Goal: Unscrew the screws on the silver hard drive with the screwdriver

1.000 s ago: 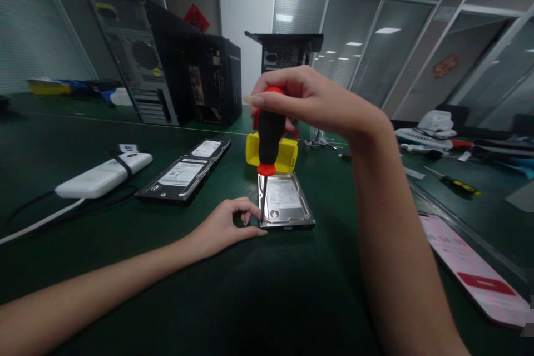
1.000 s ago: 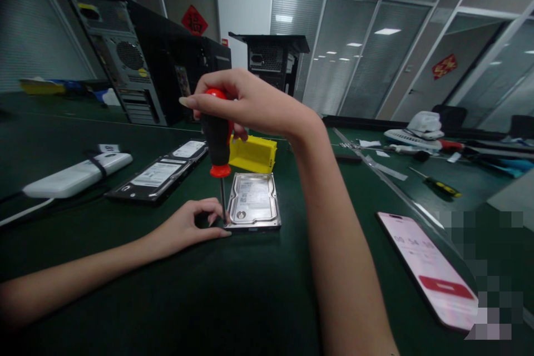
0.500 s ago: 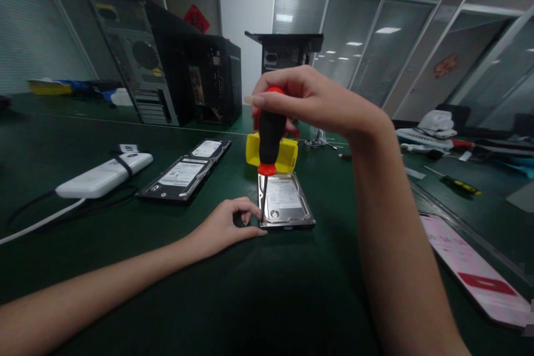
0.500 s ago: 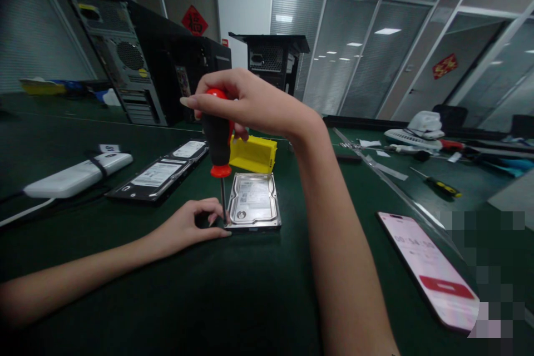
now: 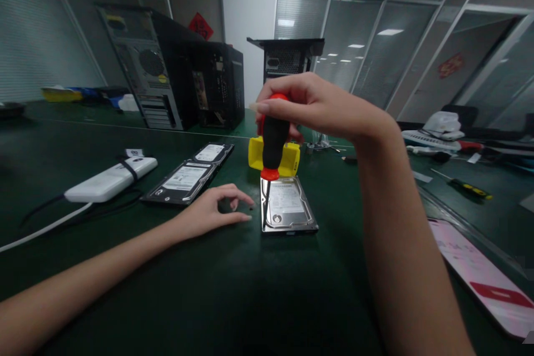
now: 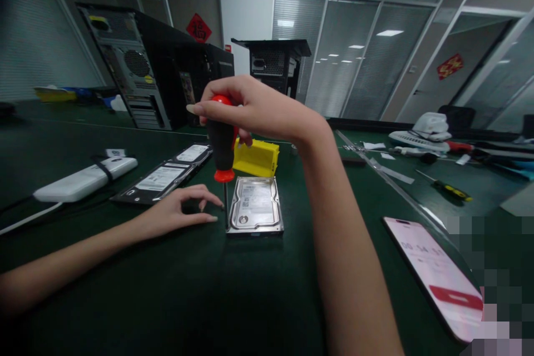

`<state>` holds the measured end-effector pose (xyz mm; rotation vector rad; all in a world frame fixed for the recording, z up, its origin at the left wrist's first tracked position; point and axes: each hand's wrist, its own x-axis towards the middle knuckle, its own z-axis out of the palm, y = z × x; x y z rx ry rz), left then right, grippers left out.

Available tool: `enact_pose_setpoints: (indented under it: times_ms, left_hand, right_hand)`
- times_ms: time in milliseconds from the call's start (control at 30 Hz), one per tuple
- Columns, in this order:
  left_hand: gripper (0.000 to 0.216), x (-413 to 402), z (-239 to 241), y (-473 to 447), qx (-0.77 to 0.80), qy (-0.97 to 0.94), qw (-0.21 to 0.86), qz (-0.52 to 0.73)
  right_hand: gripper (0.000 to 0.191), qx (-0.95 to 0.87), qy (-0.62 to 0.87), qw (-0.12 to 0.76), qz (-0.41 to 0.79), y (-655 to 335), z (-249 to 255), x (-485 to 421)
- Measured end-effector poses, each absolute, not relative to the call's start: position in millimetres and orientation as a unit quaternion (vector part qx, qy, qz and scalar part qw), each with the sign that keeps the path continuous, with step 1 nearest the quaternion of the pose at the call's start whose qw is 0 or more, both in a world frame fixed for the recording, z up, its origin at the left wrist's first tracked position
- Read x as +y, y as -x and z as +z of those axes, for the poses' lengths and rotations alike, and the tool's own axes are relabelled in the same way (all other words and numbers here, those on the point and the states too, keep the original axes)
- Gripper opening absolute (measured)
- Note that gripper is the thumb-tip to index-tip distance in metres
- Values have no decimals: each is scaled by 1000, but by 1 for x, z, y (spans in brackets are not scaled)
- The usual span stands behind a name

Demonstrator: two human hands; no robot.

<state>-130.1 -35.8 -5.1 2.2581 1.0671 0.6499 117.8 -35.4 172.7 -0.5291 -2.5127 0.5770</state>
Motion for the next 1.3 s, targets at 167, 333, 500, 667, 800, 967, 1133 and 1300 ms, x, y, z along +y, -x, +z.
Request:
enact_pose_setpoints:
  times_ms: [167,333,500,667,800,967,1133,1300]
  left_hand:
    - [36,-16,-4,153,409,-868,169,224]
    - [27,-27,-17,143,373,-907,54,188]
    - [31,-30,-30,134,317,-923,2,215]
    - [34,-28,-33,129,294,-926,-2,239]
    - [31,-31,-31,126,287,-928,-17,239]
    - [29,-33,-28,124,305,-920,-29,245]
    - [35,-34,-28,125,310,-912,-2,269]
    - [45,-34,-29,126,330,-898,22,289]
  right_hand:
    - [19,-921,202,250,222,-119,173,-37]
    - [19,-922,201,247,218,-122,174,-39]
    - [21,-918,206,253,226,-122,172,-40]
    - [20,-920,206,252,220,-120,173,-40]
    - [21,-924,202,240,218,-118,174,-40]
    - [21,-927,203,235,212,-119,175,-41]
    - [24,-925,204,232,222,-124,175,-40]
    - [24,-922,212,231,227,-124,175,-39]
